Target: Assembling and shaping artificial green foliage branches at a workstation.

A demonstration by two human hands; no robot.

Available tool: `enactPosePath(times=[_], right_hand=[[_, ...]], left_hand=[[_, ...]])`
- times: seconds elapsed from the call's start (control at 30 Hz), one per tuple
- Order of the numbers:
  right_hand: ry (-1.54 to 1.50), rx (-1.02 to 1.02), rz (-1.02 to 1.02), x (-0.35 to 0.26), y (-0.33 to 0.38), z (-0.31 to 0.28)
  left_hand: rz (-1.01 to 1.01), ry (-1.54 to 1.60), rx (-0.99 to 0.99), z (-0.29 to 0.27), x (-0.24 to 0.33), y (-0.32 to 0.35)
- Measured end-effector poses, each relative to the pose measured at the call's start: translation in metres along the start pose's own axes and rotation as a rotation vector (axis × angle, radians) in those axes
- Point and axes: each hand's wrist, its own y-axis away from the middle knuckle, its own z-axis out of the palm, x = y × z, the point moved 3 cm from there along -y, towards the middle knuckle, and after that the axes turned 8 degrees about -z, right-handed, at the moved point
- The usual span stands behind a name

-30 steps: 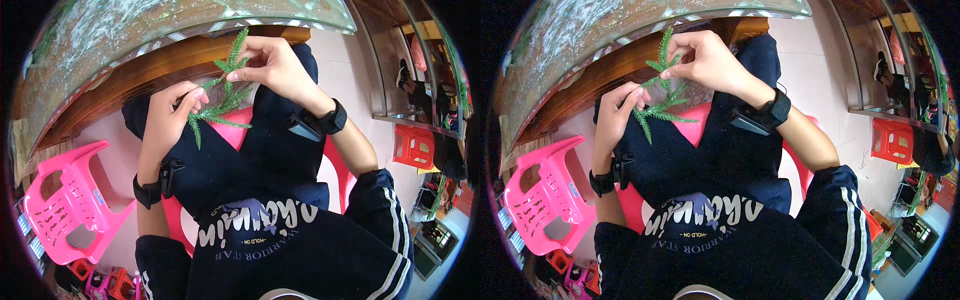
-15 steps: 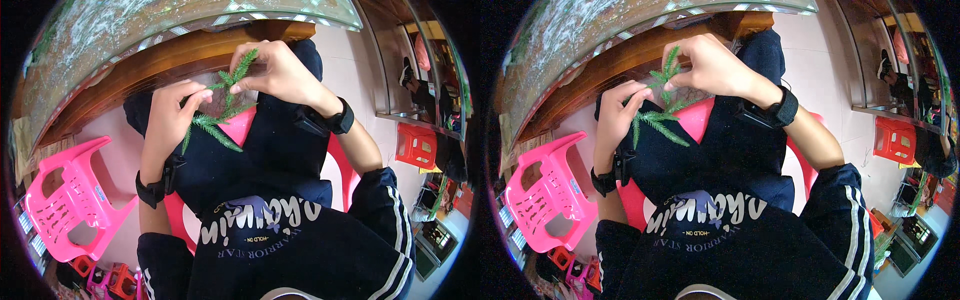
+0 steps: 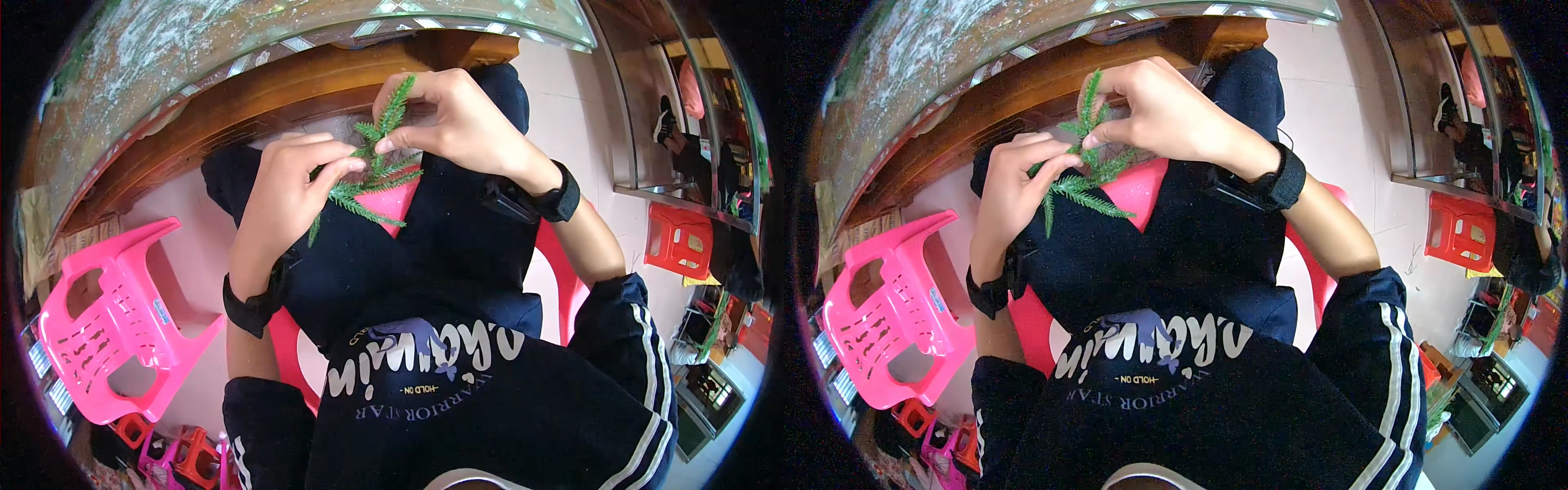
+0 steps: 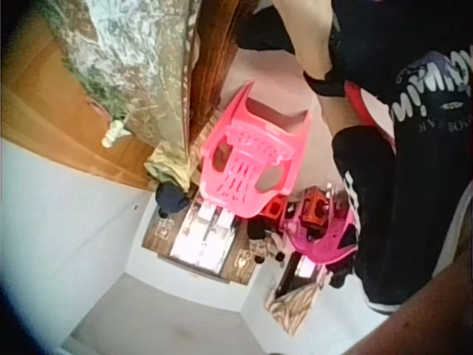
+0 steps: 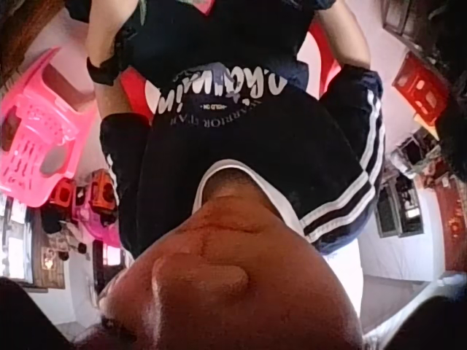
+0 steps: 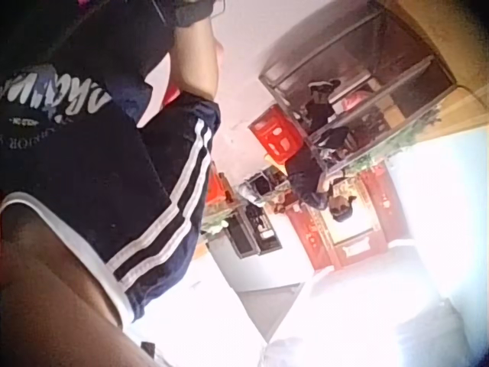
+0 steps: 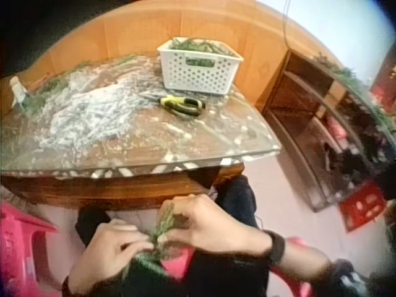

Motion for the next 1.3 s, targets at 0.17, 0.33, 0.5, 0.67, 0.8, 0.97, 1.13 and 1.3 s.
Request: enactPosePath(times=[0.17,0.33,0.5,0.67,0.8,0.97,1.13,1.3], right_hand=[[-0.013,0.011,0.022,0.000,0.000,0.004],[0.152,-0.022,0.029,-0.005,0.000,0.003],[-0.018,0.124,0.071,0.002,0.001,-0.005],[-0.074,0.149,0.090,0.003,0.001,-0.005],[-0.081,0.099,0.065,0.004,0.002,-0.002],[-0.228,0.018,0.135,-0.001,0.000,0.002],[-0.232,0.064,0.129,-0.001,0.001,0.004],[-0.247,0.051,0.125,0.001,0.002,0.005]], left_hand=[[0.016,0.002,0.007,0.001,-0.003,0.001],[-0.133,0.008,-0.045,-0.001,-0.001,0.000],[-0.094,0.132,0.255,-0.004,0.008,-0.003],[-0.018,0.246,0.304,-0.010,-0.002,-0.003],[-0.293,0.470,0.000,0.003,-0.005,0.001],[-0.357,0.324,-0.141,0.011,-0.001,0.001],[-0.187,0.311,0.102,0.005,0.004,0.001],[-0.280,0.319,0.039,0.007,0.000,0.001]])
